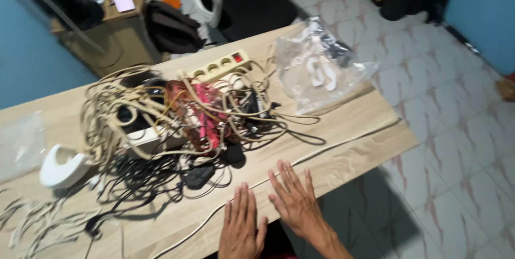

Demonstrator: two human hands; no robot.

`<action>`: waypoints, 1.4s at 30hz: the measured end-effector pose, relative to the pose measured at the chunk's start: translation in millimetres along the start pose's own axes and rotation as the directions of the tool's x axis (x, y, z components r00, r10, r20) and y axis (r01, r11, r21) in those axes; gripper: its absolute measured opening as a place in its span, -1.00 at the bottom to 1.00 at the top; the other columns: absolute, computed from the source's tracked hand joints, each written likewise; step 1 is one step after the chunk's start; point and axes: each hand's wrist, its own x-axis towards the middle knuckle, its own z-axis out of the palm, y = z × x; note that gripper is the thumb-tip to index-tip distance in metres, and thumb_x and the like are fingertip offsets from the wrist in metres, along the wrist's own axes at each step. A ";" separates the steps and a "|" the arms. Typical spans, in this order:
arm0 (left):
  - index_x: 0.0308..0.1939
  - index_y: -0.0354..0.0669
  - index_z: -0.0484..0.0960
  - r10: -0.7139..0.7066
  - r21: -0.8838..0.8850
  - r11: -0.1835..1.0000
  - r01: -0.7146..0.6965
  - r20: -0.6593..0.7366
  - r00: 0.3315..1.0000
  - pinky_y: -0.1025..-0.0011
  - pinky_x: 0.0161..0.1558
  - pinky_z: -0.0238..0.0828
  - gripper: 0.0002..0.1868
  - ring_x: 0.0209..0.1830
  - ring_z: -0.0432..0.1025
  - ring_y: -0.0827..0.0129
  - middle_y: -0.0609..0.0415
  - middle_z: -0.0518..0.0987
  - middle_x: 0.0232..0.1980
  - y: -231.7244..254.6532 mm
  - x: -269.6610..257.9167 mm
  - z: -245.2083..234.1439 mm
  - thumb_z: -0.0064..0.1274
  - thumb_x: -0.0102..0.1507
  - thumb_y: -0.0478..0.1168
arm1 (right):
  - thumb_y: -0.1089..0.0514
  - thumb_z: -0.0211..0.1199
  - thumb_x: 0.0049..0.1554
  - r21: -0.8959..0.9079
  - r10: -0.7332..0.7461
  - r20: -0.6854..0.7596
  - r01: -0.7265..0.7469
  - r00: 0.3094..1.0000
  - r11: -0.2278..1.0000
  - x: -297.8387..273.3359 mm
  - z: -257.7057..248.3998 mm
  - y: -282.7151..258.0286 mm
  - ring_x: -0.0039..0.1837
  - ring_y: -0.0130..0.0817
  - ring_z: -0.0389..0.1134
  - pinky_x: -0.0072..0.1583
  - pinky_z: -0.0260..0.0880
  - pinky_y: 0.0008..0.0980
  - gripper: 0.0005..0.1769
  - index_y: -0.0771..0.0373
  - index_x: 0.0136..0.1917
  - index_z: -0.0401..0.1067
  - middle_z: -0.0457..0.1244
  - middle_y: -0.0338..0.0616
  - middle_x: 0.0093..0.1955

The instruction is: The person untangles a large knot of cables on a wooden table by hand, pulling individual white wires out and straightening them one at a time.

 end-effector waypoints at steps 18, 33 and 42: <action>0.51 -0.52 0.04 0.174 -0.188 0.971 -0.146 0.144 0.974 -0.07 0.50 -0.26 -0.20 0.62 -0.13 -0.19 -0.40 0.04 0.59 81.0 92.9 43.1 -0.07 0.28 -0.17 | 0.14 0.04 0.23 0.053 0.151 -0.027 -0.149 0.988 0.987 -12.8 -8.5 84.5 0.67 -0.05 -0.04 0.56 -0.23 0.26 -0.37 0.19 0.55 0.17 0.00 -0.05 0.65; 0.47 -0.30 0.12 0.072 0.072 0.995 -0.070 -0.029 0.997 -0.17 0.39 -0.24 -0.14 0.53 -0.03 -0.08 -0.28 0.14 0.51 45.8 51.2 18.9 -0.05 0.22 0.11 | -0.12 0.09 0.23 -0.106 0.294 -0.091 -0.303 0.951 0.947 -3.6 -41.4 130.8 0.64 0.09 -0.13 0.47 -0.26 0.38 -0.39 0.00 0.51 0.24 -0.03 -0.01 0.63; 0.48 -0.46 0.09 0.168 -0.002 0.986 -0.168 0.055 0.984 -0.10 0.51 -0.28 -0.23 0.63 -0.11 -0.19 -0.39 0.05 0.59 79.1 86.5 37.2 -0.06 0.33 -0.05 | -0.04 0.10 0.26 -0.071 0.211 -0.079 -0.216 0.974 0.974 -1.8 -26.1 98.5 0.64 0.07 -0.08 0.51 -0.19 0.27 -0.42 0.08 0.51 0.25 0.02 0.06 0.60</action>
